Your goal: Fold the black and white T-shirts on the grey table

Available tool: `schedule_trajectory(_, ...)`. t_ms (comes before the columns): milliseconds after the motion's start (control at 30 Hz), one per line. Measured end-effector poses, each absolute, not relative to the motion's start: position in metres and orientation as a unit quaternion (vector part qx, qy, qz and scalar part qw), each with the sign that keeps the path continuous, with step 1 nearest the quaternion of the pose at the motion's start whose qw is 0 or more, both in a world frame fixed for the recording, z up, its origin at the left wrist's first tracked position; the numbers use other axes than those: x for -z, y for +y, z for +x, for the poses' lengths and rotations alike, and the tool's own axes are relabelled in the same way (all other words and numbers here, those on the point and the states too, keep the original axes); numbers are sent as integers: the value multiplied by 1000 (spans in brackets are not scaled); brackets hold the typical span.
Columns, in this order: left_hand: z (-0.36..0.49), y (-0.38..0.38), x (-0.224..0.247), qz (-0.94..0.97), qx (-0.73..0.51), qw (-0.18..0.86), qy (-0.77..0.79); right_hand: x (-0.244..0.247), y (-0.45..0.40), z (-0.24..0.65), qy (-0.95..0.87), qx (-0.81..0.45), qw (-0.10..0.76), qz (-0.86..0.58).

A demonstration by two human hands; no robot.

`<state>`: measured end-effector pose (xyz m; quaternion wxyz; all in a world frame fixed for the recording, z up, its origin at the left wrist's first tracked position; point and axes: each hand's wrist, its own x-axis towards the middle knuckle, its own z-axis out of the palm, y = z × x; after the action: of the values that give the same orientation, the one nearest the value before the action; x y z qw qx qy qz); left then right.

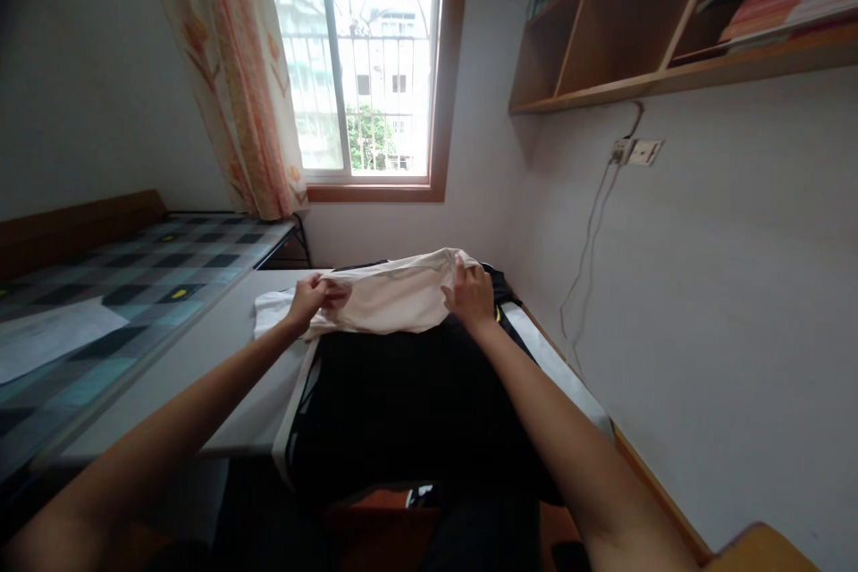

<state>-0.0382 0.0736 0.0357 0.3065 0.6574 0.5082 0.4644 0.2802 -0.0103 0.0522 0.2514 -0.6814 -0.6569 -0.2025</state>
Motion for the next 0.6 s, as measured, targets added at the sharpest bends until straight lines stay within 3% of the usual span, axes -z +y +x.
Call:
schedule_trajectory(100, -37, 62, -48, 699, -524, 179, 452, -49, -8, 286, -640, 234, 224, -697)
schedule_trajectory(233, -38, 45, -53, 790, -428, -36, 437, -37, -3, 292, -593, 245, 223, -734)
schedule_trajectory(400, -30, 46, -45, 780, -374, -112, 489, -20, 3, 296, -588, 132, 196, -773)
schedule_trajectory(533, -25, 53, -39, 746, -340, -97, 564, -16, 13, 301, -523, -77, 396, -751)
schedule_trajectory(600, -25, 55, -36, 746, -322, -80, 578, -19, 18, 300, -511, -152, 452, -715)
